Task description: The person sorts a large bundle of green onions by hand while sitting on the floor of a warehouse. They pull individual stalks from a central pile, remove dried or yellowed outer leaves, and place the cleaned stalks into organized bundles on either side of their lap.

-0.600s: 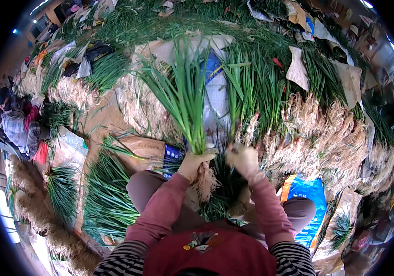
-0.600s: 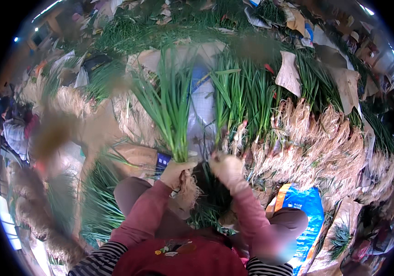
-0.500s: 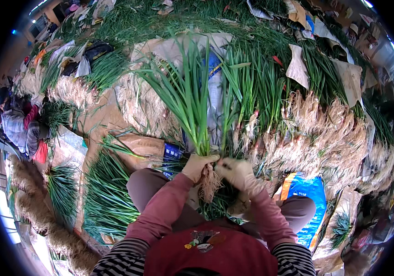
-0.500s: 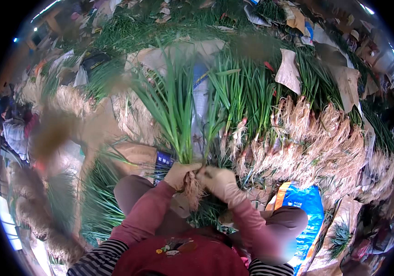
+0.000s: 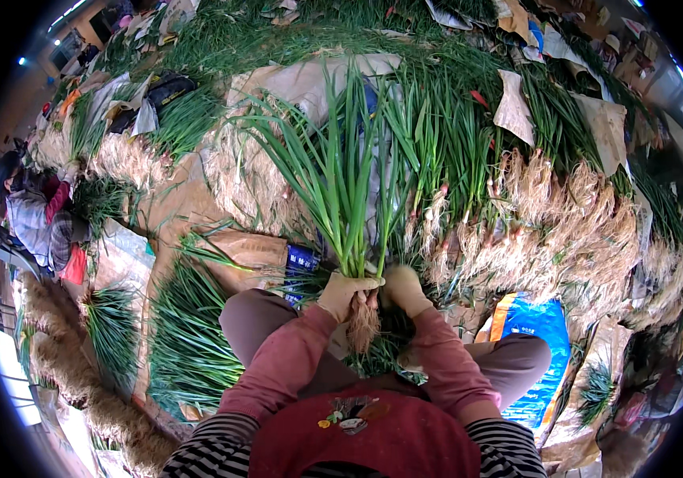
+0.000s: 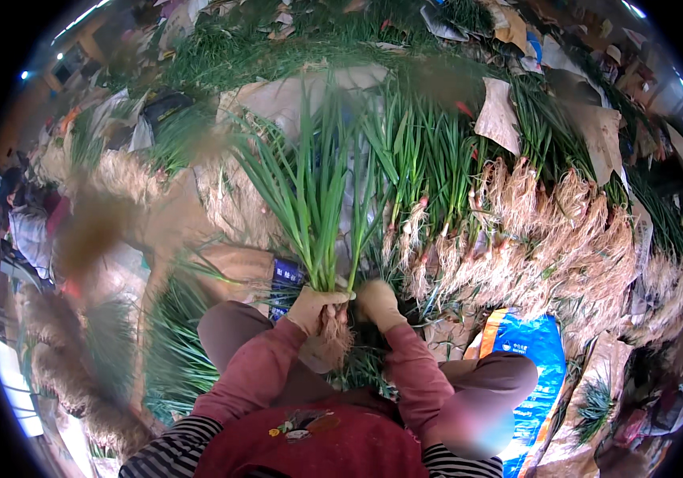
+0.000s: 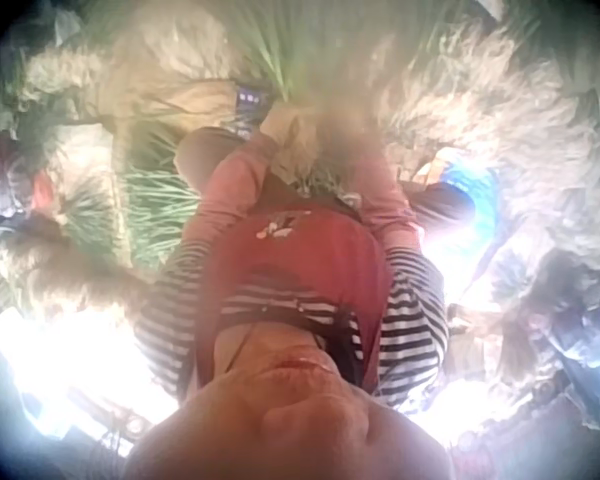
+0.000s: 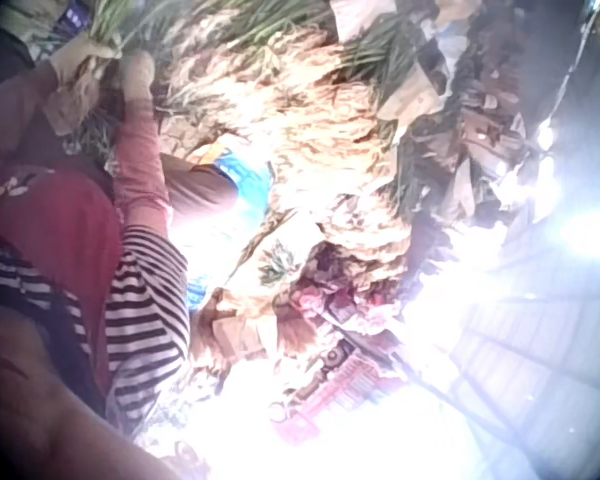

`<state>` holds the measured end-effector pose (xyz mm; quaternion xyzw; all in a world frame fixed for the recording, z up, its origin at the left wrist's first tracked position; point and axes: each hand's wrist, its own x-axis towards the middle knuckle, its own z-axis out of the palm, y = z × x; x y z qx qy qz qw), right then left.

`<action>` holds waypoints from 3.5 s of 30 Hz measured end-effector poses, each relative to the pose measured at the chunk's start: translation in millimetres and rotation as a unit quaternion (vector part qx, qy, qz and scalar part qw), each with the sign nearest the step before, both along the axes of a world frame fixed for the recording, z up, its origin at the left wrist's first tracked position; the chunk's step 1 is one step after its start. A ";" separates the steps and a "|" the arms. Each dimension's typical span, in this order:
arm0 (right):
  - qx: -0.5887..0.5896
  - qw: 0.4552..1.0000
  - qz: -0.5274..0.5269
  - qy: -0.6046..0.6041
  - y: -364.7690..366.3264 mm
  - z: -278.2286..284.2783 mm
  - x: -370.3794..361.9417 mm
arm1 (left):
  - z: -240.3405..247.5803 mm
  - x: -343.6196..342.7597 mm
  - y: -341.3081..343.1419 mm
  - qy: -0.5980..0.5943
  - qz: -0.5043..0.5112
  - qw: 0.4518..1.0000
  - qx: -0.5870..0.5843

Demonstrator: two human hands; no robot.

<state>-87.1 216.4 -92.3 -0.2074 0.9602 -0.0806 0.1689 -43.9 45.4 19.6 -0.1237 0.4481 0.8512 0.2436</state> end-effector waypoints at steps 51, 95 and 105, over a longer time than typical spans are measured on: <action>-0.571 0.727 -0.353 -0.147 -35.4 102.4 -14.4 | -4.1 -5.7 -4.6 -0.012 0.088 0.989 -0.120; -0.398 0.861 -0.315 -0.016 -5.6 121.6 -2.0 | -14.5 0.6 -3.1 -0.028 -0.016 0.999 -0.015; -0.500 0.722 -0.307 -0.366 9.7 36.5 43.0 | -3.6 -1.3 -9.0 -0.009 -0.038 0.999 0.032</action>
